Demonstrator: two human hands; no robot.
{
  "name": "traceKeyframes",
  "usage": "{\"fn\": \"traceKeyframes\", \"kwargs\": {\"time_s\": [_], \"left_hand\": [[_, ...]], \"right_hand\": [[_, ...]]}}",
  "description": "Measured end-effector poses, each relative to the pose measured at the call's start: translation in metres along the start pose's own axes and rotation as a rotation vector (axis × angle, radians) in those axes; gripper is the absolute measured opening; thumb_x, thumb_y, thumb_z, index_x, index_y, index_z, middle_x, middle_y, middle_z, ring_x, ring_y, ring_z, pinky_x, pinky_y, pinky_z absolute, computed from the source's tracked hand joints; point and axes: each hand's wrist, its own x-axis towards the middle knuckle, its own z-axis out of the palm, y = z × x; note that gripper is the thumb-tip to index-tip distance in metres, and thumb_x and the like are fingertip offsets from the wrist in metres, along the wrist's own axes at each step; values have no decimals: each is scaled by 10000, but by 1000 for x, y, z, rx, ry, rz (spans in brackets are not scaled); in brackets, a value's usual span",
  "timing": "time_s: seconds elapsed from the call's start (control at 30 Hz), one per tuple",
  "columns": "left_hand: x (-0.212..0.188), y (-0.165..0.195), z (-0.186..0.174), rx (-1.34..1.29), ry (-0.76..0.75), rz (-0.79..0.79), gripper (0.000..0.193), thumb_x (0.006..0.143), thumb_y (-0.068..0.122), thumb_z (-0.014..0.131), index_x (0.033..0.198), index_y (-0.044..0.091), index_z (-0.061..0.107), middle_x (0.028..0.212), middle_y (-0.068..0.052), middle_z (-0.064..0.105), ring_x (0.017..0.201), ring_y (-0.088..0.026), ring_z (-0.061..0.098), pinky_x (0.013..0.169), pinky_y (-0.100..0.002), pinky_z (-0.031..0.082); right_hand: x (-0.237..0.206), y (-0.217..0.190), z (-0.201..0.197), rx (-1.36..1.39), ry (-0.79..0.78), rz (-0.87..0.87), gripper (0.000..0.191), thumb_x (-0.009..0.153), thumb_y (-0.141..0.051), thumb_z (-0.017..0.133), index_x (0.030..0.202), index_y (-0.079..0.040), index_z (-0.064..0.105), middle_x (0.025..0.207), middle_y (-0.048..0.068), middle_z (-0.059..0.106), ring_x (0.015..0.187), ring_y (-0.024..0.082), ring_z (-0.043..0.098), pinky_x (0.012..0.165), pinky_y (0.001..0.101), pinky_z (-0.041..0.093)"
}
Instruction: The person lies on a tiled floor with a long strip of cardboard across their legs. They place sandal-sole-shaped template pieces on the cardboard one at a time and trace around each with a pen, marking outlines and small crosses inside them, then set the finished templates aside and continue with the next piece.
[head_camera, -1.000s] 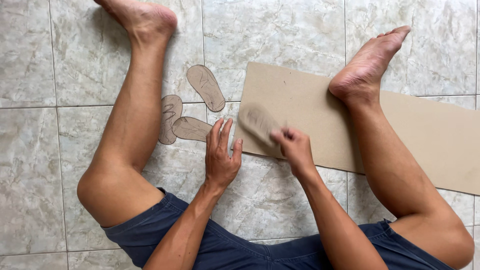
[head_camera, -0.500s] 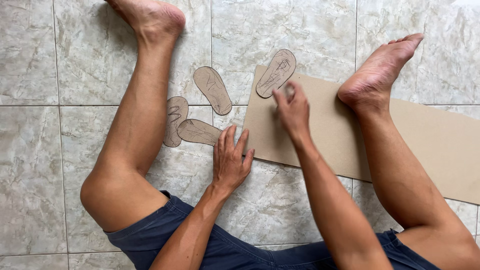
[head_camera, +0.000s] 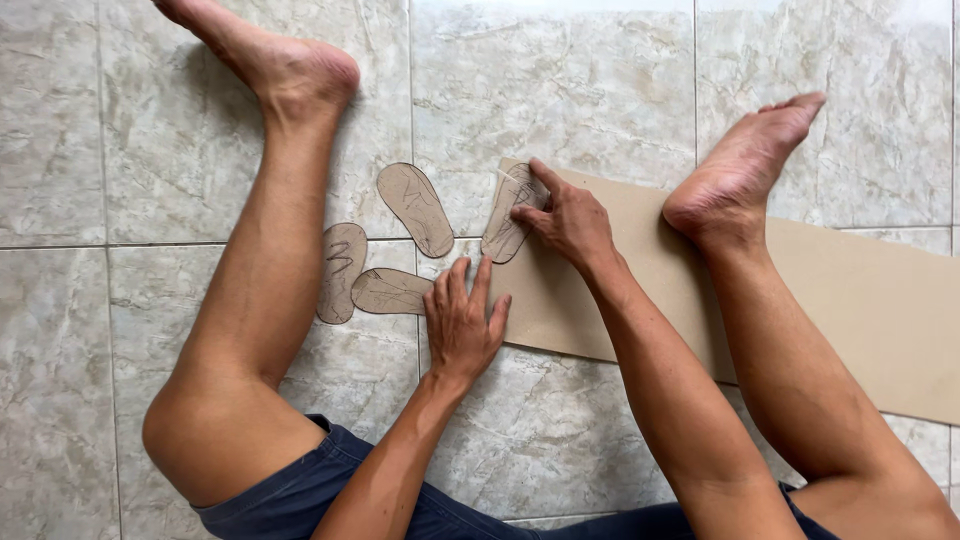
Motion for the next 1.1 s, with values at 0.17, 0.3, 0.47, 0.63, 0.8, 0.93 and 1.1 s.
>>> {"fn": "traceKeyframes", "kwargs": {"time_s": [0.17, 0.3, 0.47, 0.63, 0.8, 0.93, 1.1], "left_hand": [[6, -4, 5, -13, 46, -33, 585, 923, 336, 709, 1427, 71, 576, 1373, -159, 518, 1228, -331, 489, 977, -496, 405], [3, -8, 3, -28, 34, -6, 545, 941, 315, 699, 1425, 83, 605, 1383, -157, 516, 1241, -325, 488, 989, -487, 407], [3, -8, 5, -9, 38, 11, 541, 932, 311, 700, 1409, 74, 605, 1387, -165, 513, 1240, -326, 481, 987, -484, 403], [2, -9, 8, 10, 43, 22, 544, 934, 308, 692, 1418, 78, 600, 1401, -164, 513, 1249, -316, 476, 989, -476, 402], [2, -9, 9, 7, 76, 34, 552, 940, 303, 686, 1431, 70, 589, 1402, -161, 512, 1261, -316, 475, 1001, -474, 398], [3, -8, 6, 6, 69, 19, 551, 935, 298, 686, 1429, 75, 589, 1397, -165, 513, 1261, -326, 474, 1009, -478, 393], [6, -4, 2, -68, 32, -31, 546, 924, 288, 685, 1417, 73, 591, 1376, -158, 531, 1262, -333, 484, 1018, -494, 382]], "right_hand": [[-1, 3, -5, 7, -75, 6, 768, 805, -473, 817, 1492, -272, 540, 944, 138, 759, 890, 275, 736, 802, 423, 559], [1, 2, -9, -4, -104, 13, 765, 806, -453, 815, 1495, -275, 534, 926, 135, 759, 867, 272, 735, 793, 415, 558], [1, 3, -9, 34, -88, -22, 755, 806, -442, 824, 1485, -265, 544, 908, 115, 753, 852, 243, 730, 782, 399, 556], [0, 1, -9, 34, -102, 18, 766, 784, -441, 828, 1478, -275, 551, 884, 97, 740, 827, 232, 720, 764, 395, 558], [-2, -5, -12, 33, -88, 23, 765, 789, -443, 832, 1479, -275, 549, 891, 107, 744, 832, 236, 721, 772, 395, 560], [-4, -10, -15, 25, -94, 6, 761, 806, -438, 816, 1495, -281, 532, 882, 104, 756, 824, 236, 734, 765, 393, 562], [-9, -11, -11, 6, 36, -74, 738, 831, -425, 807, 1477, -196, 532, 881, 142, 758, 832, 294, 729, 730, 420, 552]]}}
